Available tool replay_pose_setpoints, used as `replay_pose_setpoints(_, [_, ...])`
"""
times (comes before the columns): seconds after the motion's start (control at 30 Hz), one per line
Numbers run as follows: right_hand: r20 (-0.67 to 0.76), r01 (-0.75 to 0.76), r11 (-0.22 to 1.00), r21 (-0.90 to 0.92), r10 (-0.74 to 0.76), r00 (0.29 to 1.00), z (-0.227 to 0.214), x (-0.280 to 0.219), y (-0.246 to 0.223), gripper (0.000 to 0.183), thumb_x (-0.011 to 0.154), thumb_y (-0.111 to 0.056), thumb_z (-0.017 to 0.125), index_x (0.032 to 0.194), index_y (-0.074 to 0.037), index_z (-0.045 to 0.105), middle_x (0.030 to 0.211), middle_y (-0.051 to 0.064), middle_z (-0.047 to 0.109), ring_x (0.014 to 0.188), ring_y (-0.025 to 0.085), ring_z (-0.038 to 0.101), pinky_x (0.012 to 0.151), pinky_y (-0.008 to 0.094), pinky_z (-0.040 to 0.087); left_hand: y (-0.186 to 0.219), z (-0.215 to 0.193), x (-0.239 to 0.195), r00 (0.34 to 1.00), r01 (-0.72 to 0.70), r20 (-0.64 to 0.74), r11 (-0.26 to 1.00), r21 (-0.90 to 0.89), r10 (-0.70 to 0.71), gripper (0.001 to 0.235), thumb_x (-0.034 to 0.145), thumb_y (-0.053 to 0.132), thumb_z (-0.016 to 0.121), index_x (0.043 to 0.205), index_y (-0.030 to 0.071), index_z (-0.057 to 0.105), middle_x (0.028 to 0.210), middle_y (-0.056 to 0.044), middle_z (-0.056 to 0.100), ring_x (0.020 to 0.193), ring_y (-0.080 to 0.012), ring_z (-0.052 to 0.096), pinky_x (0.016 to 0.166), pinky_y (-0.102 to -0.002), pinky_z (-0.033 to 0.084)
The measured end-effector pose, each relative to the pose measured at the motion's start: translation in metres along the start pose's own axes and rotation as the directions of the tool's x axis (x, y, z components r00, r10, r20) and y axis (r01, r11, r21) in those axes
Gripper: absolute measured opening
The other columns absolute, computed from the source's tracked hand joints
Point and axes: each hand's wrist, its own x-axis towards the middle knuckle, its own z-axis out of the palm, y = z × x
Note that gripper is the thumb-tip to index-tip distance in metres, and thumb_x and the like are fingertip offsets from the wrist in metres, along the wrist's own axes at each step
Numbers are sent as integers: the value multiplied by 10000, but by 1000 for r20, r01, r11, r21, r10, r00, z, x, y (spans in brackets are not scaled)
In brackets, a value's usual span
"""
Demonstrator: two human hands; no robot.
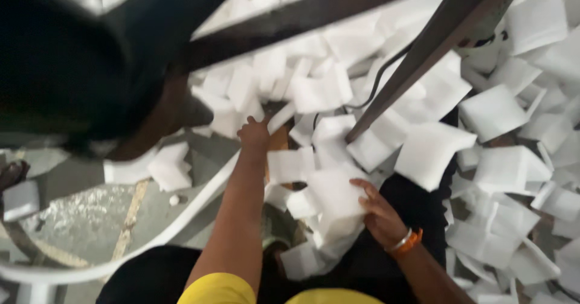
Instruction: The person sits on the floor surrounded by white foam pieces and repeatedly picks up rectangular foam blocks, places them under a cutting tool, and cuts them into smaller pieces. The cut pieces fall onto the floor, accumulating in a growing pile.
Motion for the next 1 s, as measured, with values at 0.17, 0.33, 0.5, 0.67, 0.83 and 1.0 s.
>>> replay_pose_setpoints(0.17, [139, -632, 240, 737, 861, 490, 1, 11, -1, 495, 974, -190, 564, 1456, -96, 498, 1350, 165, 587, 1179, 266, 580, 944, 391, 510, 6, 26, 53, 998, -15, 66, 956, 292, -4, 388, 954, 240, 592, 1327, 240, 699, 1347, -142, 562, 1228, -365, 589, 835, -638, 545])
replay_pose_setpoints(0.33, [41, -652, 747, 130, 653, 757, -6, 9, 6, 403, 1028, -177, 497, 1418, -86, 545, 1492, 131, 530, 1345, 239, 535, 1083, 354, 462, -18, 24, 47, 976, 201, 61, 971, 129, -210, 419, 938, 257, 605, 1332, 136, 684, 1331, -158, 602, 1201, -365, 617, 878, -563, 569])
replay_pose_setpoints(0.5, [37, -119, 993, 14, 118, 992, -8, 4, 10, 301, 1185, -258, 548, 1442, -140, 446, 1633, 163, 428, 1506, 296, 487, 1191, 383, 470, -91, 14, -7, 942, 308, -67, 926, -218, -329, 444, 934, 347, 661, 1283, 72, 669, 1216, -249, 665, 1094, -405, 675, 916, -480, 550])
replay_pose_setpoints(0.67, [84, -561, 310, 767, 819, 568, 12, -2, 3, 560, 932, -299, 647, 1427, -79, 507, 1377, 160, 584, 1254, 303, 577, 1038, 455, 487, -206, -1, -81, 849, 369, 292, 889, 270, -441, 423, 909, 253, 711, 1314, 137, 744, 1330, -148, 712, 1199, -339, 693, 930, -530, 626])
replay_pose_setpoints(0.83, [59, -557, 401, 727, 772, 632, 24, -1, -8, 596, 918, -264, 664, 1450, -63, 488, 1406, 113, 556, 1294, 277, 541, 1072, 443, 455, -237, -41, -141, 975, 160, 140, 983, 87, -171, 490, 914, 171, 588, 1399, 240, 599, 1370, -166, 641, 1245, -373, 622, 999, -541, 513])
replay_pose_setpoints(1.0, [15, -567, 405, 717, 805, 593, 42, 18, -32, 720, 787, -69, 566, 1496, -107, 448, 1421, 56, 567, 1284, 252, 554, 1071, 423, 453, -148, -131, -186, 996, -81, 24, 971, -224, 88, 1103, 748, 160, 714, 1652, 175, 82, 1140, -260, 693, 1056, -420, 670, 928, -502, 539])
